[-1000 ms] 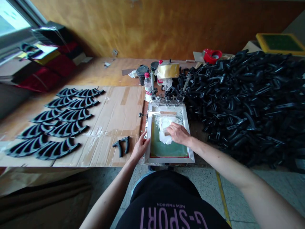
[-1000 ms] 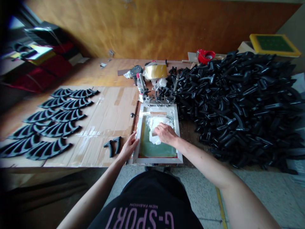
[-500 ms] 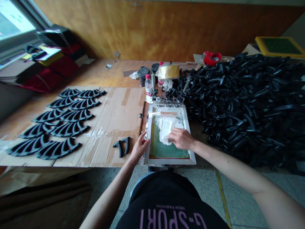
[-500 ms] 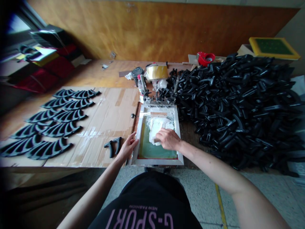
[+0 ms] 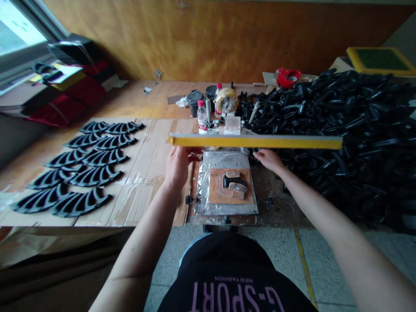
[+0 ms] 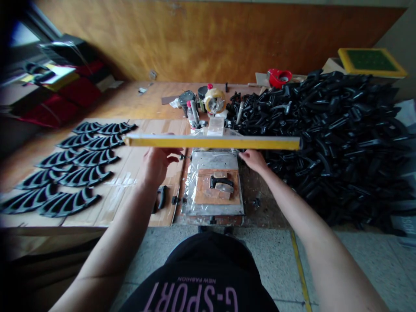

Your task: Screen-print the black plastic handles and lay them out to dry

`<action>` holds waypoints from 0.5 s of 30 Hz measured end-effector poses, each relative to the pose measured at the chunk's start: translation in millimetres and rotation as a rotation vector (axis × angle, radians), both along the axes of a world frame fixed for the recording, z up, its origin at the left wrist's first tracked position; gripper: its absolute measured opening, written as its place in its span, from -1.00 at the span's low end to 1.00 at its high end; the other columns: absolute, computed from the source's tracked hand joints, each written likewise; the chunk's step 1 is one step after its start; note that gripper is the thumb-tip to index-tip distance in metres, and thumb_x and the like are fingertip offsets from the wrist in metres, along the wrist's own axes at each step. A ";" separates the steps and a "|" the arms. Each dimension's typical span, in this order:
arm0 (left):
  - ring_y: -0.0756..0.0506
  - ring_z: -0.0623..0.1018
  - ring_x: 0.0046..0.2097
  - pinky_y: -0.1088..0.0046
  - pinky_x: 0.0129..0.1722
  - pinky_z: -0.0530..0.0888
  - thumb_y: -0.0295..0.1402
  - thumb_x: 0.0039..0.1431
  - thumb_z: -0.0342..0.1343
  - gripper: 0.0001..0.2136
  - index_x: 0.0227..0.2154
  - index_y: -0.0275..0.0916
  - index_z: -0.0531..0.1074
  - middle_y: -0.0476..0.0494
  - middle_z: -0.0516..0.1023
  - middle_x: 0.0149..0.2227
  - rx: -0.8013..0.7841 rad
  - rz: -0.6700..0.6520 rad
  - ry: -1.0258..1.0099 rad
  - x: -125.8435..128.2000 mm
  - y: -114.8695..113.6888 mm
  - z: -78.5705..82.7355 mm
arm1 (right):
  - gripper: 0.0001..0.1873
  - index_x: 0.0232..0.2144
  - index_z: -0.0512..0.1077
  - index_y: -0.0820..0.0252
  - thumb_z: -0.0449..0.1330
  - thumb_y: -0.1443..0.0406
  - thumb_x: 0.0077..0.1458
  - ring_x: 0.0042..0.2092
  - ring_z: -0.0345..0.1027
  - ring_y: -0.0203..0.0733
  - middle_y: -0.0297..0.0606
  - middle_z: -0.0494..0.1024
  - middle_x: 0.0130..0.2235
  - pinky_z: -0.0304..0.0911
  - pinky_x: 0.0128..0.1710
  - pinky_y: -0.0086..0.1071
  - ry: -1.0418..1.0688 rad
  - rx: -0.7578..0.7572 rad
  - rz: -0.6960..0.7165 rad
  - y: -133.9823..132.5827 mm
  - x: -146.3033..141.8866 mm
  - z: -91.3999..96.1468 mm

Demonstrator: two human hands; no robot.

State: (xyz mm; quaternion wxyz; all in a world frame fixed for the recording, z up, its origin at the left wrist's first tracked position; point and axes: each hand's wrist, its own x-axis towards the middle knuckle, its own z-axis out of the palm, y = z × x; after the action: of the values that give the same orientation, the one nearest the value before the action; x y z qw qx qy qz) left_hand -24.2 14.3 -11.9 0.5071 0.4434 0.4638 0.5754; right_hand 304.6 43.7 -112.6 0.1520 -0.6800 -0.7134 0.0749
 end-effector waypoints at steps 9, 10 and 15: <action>-0.17 0.60 -0.27 0.43 -0.48 0.43 0.14 0.08 0.09 -0.42 -0.08 -0.29 0.45 -0.33 0.62 -0.22 -0.530 -0.342 -0.051 35.8 -67.6 -56.1 | -0.79 -0.22 0.42 0.29 0.08 0.24 0.27 -0.13 0.37 -0.04 -0.04 0.54 -0.24 0.22 -0.14 -0.28 -0.110 -0.213 0.146 -82.0 -99.7 -33.6; -0.23 0.60 -0.18 0.38 -0.44 0.47 0.12 0.07 0.12 -0.42 -0.04 -0.27 0.44 -0.37 0.60 -0.13 -0.655 -0.427 -0.078 41.7 -84.7 -69.3 | -0.79 -0.21 0.41 0.28 0.06 0.24 0.28 -0.14 0.37 -0.04 -0.06 0.54 -0.25 0.23 -0.15 -0.27 -0.080 -0.165 0.139 -91.5 -111.4 -29.7; -0.16 0.61 -0.22 0.33 -0.30 0.54 0.02 0.12 0.12 -0.59 -0.23 -0.26 0.41 -0.26 0.61 -0.23 -0.789 -0.228 -0.304 25.2 -121.3 -119.6 | -0.83 -0.35 0.43 0.18 0.09 0.28 0.28 -0.16 0.34 -0.16 -0.23 0.53 -0.28 0.23 -0.11 -0.33 0.098 0.011 0.623 -107.0 -128.7 -27.3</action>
State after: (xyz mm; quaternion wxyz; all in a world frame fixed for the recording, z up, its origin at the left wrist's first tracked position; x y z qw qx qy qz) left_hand 0.9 -106.9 -131.6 0.7605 0.1743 0.5161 0.3534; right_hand 175.9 -63.3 -139.9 0.1596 -0.4237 -0.8795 0.1469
